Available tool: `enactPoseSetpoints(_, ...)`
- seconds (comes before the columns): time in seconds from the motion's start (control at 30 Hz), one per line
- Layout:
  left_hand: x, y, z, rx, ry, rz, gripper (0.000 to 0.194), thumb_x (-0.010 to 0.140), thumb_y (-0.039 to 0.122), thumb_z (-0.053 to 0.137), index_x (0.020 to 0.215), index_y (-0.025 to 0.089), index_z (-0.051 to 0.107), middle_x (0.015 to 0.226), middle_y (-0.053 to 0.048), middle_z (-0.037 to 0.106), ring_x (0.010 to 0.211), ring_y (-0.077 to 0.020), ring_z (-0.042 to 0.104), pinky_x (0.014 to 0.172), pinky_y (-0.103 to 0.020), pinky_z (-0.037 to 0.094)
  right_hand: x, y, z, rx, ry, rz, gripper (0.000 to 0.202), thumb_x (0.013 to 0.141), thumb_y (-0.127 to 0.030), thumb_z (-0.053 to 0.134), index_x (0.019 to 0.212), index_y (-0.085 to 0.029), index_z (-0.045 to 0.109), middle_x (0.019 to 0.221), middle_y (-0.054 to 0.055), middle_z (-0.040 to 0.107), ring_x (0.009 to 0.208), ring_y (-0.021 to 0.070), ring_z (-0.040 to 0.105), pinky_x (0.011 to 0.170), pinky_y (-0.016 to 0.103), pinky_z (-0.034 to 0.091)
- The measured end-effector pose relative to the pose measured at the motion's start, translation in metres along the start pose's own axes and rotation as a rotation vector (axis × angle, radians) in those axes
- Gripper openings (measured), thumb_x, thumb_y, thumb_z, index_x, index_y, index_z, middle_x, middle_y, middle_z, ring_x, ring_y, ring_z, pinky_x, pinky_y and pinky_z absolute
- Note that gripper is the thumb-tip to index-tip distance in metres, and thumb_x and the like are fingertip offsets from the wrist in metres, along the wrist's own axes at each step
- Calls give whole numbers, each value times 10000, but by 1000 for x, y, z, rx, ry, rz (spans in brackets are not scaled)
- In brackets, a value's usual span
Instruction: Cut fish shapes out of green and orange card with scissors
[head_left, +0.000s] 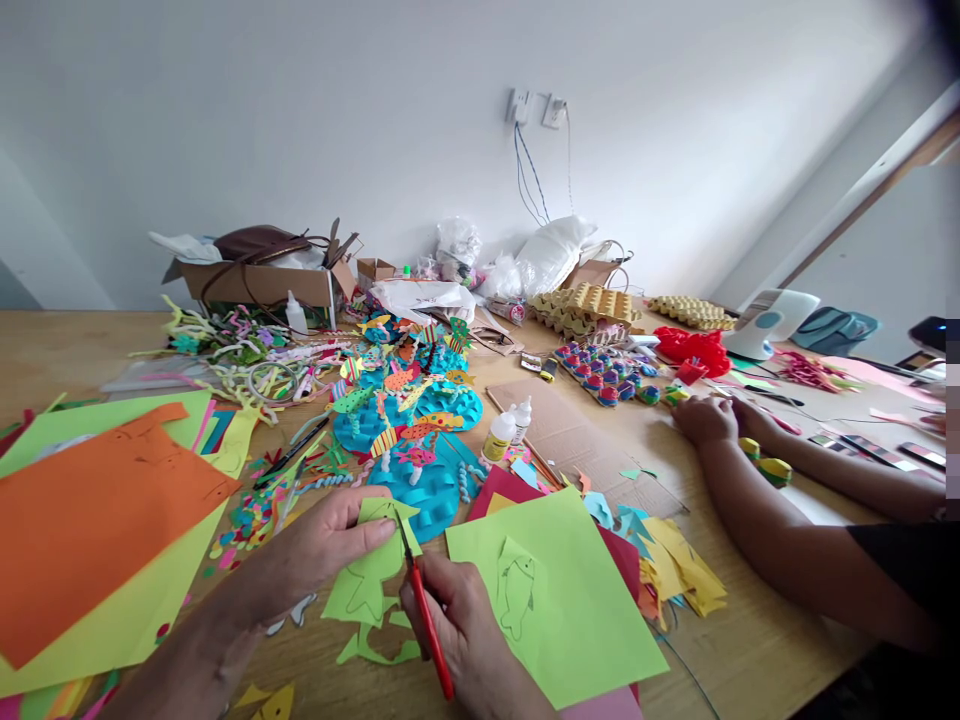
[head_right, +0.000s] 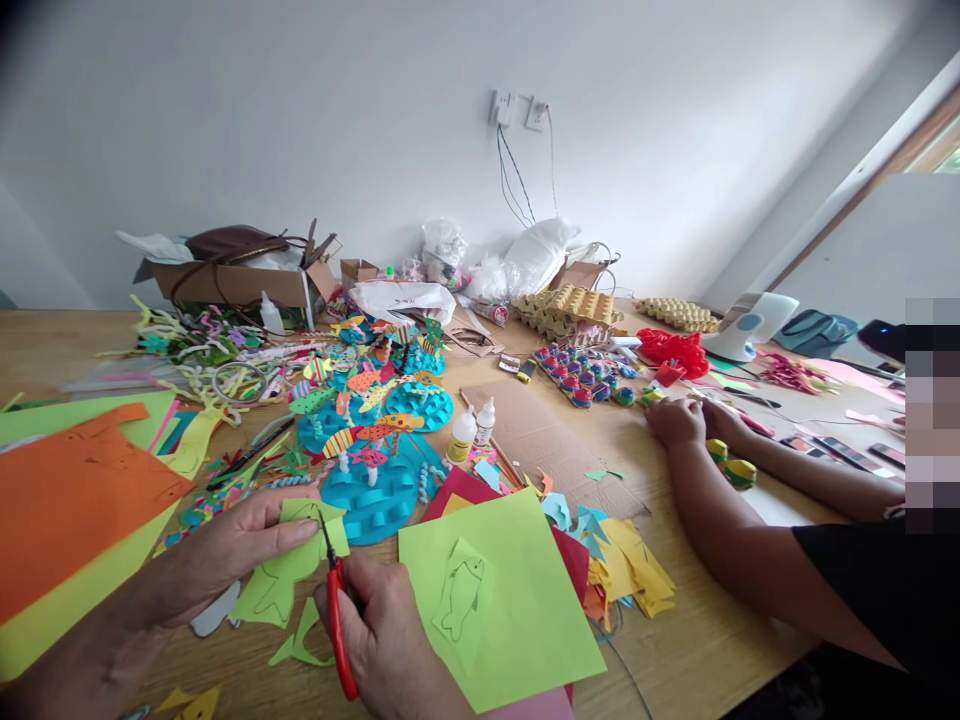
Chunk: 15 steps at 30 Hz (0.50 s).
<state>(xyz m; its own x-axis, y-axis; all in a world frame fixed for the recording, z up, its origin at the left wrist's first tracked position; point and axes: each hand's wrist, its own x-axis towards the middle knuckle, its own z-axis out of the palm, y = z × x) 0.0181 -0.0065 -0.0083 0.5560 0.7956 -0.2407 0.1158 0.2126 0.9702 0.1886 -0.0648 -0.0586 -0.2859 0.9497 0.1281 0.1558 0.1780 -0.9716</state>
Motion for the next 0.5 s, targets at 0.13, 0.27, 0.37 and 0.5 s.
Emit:
enactPoseSetpoints(0.13,0,0,1,34,19,15,247,783,411,607,834,178,671,764,-15,653,707,-182,584,637,-251,486,0,1,0,-3,-6,1,316,910,-318,444,631,-188,367,557,-57,331,506,78,292,461,203,237)
enactPoseSetpoints(0.27,1,5,0,144,87,67,257,792,433,585,773,183,645,730,1,619,714,-178,563,631,-241,472,1,1,0,-21,12,-3,314,908,-303,434,624,-187,365,555,-56,336,510,80,294,467,202,242)
enactPoseSetpoints(0.37,1,9,1,208,131,97,272,803,443,564,744,184,623,707,12,586,687,-171,543,620,-241,464,1,0,0,-30,24,-10,309,895,-283,442,616,-187,353,555,-59,322,513,79,281,471,200,242)
enactPoseSetpoints(0.5,1,11,3,237,142,96,265,806,438,554,745,186,608,697,21,558,664,-162,524,608,-235,455,2,0,0,-25,16,-6,298,888,-293,454,623,-186,368,548,-57,339,508,80,297,465,199,243)
